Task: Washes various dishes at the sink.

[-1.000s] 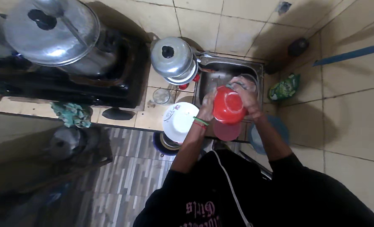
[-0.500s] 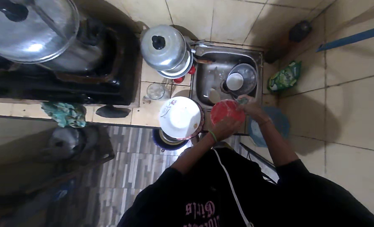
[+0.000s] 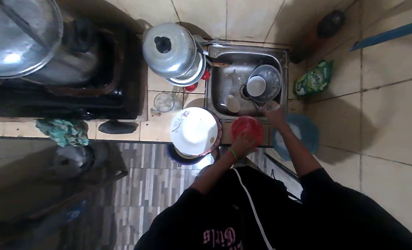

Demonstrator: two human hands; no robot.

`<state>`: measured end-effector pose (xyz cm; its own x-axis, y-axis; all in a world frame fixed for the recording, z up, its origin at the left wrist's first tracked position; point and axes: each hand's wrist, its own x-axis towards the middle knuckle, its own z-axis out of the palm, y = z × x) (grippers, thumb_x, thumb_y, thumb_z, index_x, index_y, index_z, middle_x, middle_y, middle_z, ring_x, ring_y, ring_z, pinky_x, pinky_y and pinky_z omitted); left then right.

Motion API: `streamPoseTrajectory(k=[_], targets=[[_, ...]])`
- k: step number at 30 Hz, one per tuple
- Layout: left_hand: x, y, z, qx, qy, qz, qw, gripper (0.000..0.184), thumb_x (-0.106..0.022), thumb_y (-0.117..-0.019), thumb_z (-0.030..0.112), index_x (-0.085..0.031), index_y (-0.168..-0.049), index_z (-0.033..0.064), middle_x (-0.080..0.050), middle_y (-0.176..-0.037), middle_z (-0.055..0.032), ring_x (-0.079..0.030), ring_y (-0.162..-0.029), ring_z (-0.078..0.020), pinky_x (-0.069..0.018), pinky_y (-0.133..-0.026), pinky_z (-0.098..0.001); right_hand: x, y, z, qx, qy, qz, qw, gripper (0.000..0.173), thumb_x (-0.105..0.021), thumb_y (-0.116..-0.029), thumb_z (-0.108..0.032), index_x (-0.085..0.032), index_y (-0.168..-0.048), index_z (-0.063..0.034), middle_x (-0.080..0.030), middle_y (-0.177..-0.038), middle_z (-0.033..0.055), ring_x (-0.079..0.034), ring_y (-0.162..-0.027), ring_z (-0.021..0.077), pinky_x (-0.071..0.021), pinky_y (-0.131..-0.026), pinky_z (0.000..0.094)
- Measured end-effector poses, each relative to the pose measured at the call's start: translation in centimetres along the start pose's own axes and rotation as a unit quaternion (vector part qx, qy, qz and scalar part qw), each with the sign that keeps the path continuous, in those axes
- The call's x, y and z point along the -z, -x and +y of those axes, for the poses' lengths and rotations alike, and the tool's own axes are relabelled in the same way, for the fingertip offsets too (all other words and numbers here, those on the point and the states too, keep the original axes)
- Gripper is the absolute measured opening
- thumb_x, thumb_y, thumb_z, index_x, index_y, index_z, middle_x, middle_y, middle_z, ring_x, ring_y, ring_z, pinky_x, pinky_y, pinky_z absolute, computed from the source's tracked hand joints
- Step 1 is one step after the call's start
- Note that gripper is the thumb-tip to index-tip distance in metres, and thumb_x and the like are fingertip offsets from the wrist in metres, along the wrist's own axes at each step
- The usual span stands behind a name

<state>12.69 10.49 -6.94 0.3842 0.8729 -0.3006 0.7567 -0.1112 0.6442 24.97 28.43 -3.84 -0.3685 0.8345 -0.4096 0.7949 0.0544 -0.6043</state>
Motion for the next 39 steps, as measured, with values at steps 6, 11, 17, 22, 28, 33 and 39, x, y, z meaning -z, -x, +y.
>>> streamPoseTrajectory(k=[6,11,17,22,28,33,39], targets=[[4.1,0.4,0.8,0.012,0.111,0.13,0.985,0.03,-0.054,-0.105,0.017,-0.069,-0.117,-0.0064,-0.069,-0.113,-0.0249,-0.068,-0.109,-0.0396,-0.0534,-0.097,-0.0526,-1.2,-8.8,0.4,0.064,0.253,-0.054,0.964,0.039,-0.05,-0.1045,-0.013,-0.06,-0.141,-0.0065,-0.057,-0.141,0.027,-0.051,-0.132,0.0508,-0.042,-0.104,0.0684],[6.0,1.7,0.3,0.063,0.105,0.239,0.963,0.028,-0.053,-0.1038,0.015,-0.071,-0.11,-0.0056,-0.072,-0.105,-0.0219,-0.071,-0.099,-0.037,-0.0569,-0.09,-0.0497,-3.3,-13.6,1.8,0.035,0.254,-0.059,0.965,0.044,-0.05,-0.107,-0.016,-0.049,-0.142,0.0104,-0.049,-0.144,0.0367,-0.049,-0.133,0.0541,-0.0392,-0.11,0.0642],[6.2,2.1,-0.9,0.11,0.127,0.259,0.951,0.029,-0.05,-0.1048,0.014,-0.071,-0.108,-0.0074,-0.071,-0.104,-0.0236,-0.071,-0.098,-0.0375,-0.0571,-0.089,-0.0495,-3.7,-15.7,2.3,0.073,0.254,-0.105,0.959,0.048,-0.055,-0.1053,-0.018,-0.046,-0.149,0.0016,-0.048,-0.142,0.039,-0.05,-0.129,0.0583,-0.0413,-0.107,0.0669],[6.7,0.1,-1.5,0.168,0.205,0.27,0.926,0.03,-0.051,-0.1056,0.014,-0.07,-0.112,-0.0078,-0.07,-0.109,-0.0235,-0.069,-0.103,-0.0341,-0.0536,-0.097,-0.0478,-2.0,-16.4,0.8,0.076,0.245,-0.137,0.957,0.045,-0.061,-0.1017,-0.024,-0.058,-0.139,0.0007,-0.052,-0.144,0.0316,-0.05,-0.132,0.0528,-0.0386,-0.107,0.0712],[7.5,-2.7,-3.1,0.252,0.433,0.28,0.819,0.036,-0.051,-0.1076,0.017,-0.057,-0.136,-0.004,-0.065,-0.124,-0.0231,-0.067,-0.109,-0.0288,-0.0538,-0.097,-0.0443,1.2,-17.5,2.1,-0.01,-0.069,-0.257,0.964,0.033,-0.065,-0.101,-0.017,-0.065,-0.124,0.0055,-0.065,-0.123,0.0252,-0.062,-0.113,0.0341,-0.0479,-0.101,0.0537],[9.3,-5.4,-3.8,0.25,0.601,0.31,0.693,0.071,-0.05,-0.1059,0.041,-0.014,-0.164,0.0199,-0.039,-0.156,-0.0222,-0.05,-0.132,-0.0359,-0.0473,-0.103,-0.0554,5.4,-10.1,-2.5,0.09,-0.193,-0.267,0.94,0.018,-0.059,-0.0992,-0.007,-0.068,-0.108,0.0045,-0.066,-0.107,0.0118,-0.06,-0.097,0.0135,-0.0515,-0.092,0.0362],[12.0,-5.3,-2.3,0.094,0.773,0.309,0.546,0.057,-0.033,-0.1033,0.062,-0.059,-0.129,0.0187,-0.07,-0.104,-0.0002,-0.068,-0.092,-0.0118,-0.0597,-0.079,-0.035,5.9,-3.2,-7.4,0.21,-0.229,-0.244,0.919,0.028,-0.053,-0.1032,-0.017,-0.073,-0.111,0.001,-0.071,-0.117,0.0066,-0.063,-0.111,0.0073,-0.0502,-0.102,0.0291]])
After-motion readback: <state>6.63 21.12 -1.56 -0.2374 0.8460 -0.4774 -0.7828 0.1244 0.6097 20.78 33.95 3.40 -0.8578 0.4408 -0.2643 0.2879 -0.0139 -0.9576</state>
